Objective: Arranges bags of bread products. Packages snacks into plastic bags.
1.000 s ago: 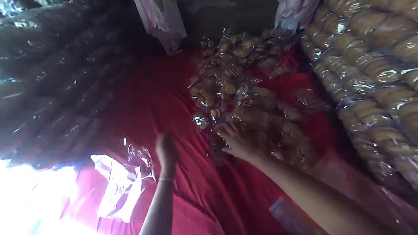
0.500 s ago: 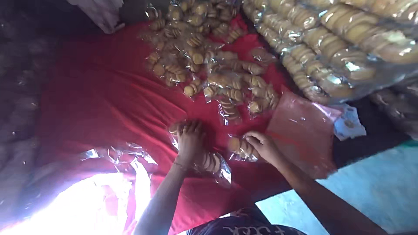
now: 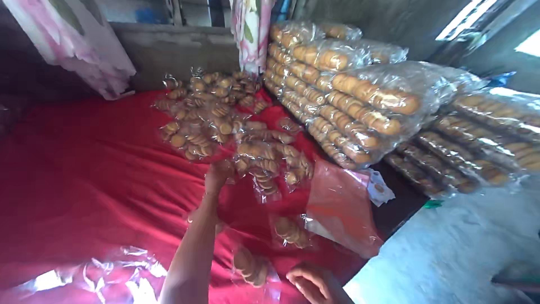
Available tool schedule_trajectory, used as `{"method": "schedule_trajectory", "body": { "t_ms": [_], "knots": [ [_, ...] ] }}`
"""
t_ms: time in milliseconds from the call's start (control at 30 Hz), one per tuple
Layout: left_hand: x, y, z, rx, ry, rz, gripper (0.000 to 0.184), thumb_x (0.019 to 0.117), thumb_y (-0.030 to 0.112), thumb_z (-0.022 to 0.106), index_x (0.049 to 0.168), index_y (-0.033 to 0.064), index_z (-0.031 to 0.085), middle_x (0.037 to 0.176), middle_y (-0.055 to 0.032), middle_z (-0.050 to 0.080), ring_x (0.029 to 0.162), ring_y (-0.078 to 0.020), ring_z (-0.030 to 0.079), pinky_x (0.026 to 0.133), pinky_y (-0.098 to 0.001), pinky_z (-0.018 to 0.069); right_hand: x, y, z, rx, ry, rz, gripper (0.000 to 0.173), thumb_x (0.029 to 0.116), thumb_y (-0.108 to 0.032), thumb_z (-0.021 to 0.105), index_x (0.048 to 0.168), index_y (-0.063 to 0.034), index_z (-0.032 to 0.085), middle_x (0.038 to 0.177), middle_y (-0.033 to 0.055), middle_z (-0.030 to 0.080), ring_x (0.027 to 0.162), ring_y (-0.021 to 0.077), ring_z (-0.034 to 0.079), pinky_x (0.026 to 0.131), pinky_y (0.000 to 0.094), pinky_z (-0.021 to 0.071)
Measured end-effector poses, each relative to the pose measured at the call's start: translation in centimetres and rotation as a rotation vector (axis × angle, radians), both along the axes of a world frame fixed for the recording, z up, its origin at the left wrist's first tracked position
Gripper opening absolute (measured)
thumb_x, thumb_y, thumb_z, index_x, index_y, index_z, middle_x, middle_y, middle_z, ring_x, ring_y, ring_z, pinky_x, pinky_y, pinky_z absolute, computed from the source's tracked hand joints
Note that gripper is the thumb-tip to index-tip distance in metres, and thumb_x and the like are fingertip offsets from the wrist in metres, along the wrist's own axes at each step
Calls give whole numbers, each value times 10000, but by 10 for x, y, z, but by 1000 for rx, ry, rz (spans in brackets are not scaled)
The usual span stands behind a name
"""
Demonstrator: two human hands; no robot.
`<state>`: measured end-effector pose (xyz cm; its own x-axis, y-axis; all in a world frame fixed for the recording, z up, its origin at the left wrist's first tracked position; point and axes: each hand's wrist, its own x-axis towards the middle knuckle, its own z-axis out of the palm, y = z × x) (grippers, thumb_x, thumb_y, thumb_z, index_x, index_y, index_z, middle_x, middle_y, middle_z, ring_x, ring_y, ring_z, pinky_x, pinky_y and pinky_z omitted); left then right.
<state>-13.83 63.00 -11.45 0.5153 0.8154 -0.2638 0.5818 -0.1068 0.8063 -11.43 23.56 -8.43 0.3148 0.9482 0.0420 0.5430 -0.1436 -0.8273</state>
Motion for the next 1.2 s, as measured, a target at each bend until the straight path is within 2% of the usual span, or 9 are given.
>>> {"method": "schedule_trajectory", "body": {
  "t_ms": [100, 200, 267, 400, 500, 600, 867, 1033, 1200],
  "knots": [
    [-41, -80, 4, -256, -632, 211, 706, 974, 151, 658, 1509, -31, 236, 1113, -204, 621, 879, -182, 665, 768, -336, 578, 0, 31, -3, 97, 119, -138, 413, 979, -194, 598, 1310, 53, 618, 1279, 200, 668, 1148, 234, 671, 968, 380, 562],
    [-74, -167, 33, -354, -881, 287, 843, 959, 196, 633, 1605, 63, 108, 1418, -207, 489, 1088, -166, 637, 871, -335, 582, -4, 88, 16, 121, 146, -137, 767, 904, -285, 717, 1501, 66, 389, 1454, 255, 515, 1271, 279, 596, 976, 392, 554],
    [-100, -203, 51, -407, -919, 288, 753, 1018, 266, 500, 1611, 58, 85, 1499, -162, 425, 1200, -144, 585, 952, -328, 544, -15, 113, 26, 206, 154, -108, 643, 911, -225, 725, 1410, 92, 472, 1311, 228, 612, 1150, 201, 654, 950, 324, 566],
    [-178, -205, 70, -439, -1053, 164, 608, 1071, 474, 354, 1473, 18, 378, 1250, -62, 667, 1074, -150, 687, 895, -344, 597, -31, 119, 53, 338, 399, 218, 427, 973, -130, 624, 1310, 122, 553, 1228, 87, 674, 1087, 17, 649, 952, 212, 547],
    [-234, -196, 74, -391, -1018, -239, 545, 955, 592, 557, 1348, 215, 591, 1228, 86, 700, 994, -56, 705, 776, -256, 613, -37, 116, 66, 278, 471, 430, 409, 1006, -166, 603, 1331, 81, 571, 1241, 9, 683, 1081, -13, 645, 950, 201, 546],
    [-255, -204, 75, -464, -1016, -433, 650, 975, 598, 526, 1482, 195, 472, 1394, 53, 609, 1150, -101, 662, 868, -307, 608, -44, 116, 68, 284, 378, 528, 450, 1016, -218, 601, 1361, 64, 543, 1248, 28, 668, 1063, -5, 647, 936, 206, 556],
    [-260, -247, 87, -582, -1048, -352, 765, 947, 594, 574, 1567, 209, 347, 1476, 57, 541, 1179, -58, 625, 816, -222, 580, -57, 90, 69, 321, 318, 585, 501, 992, -312, 641, 1295, 72, 532, 1142, 28, 674, 990, -20, 650, 857, 178, 570],
    [-256, -263, 85, -530, -907, -360, 890, 975, 586, 541, 1626, 113, 160, 1633, 26, 333, 1350, -83, 495, 1022, -291, 502, -58, 68, 58, 257, 284, 504, 568, 943, -305, 711, 1318, 67, 504, 1144, 76, 647, 967, 18, 659, 810, 191, 585],
    [-258, -273, 75, -679, -965, -401, 688, 1013, 448, 573, 1556, 97, 336, 1471, 26, 532, 1181, -83, 618, 910, -270, 559, -54, 51, 46, 305, 389, 505, 520, 897, -389, 756, 1203, -14, 566, 1128, -13, 612, 1014, -11, 614, 853, 179, 557]
  ]
}}
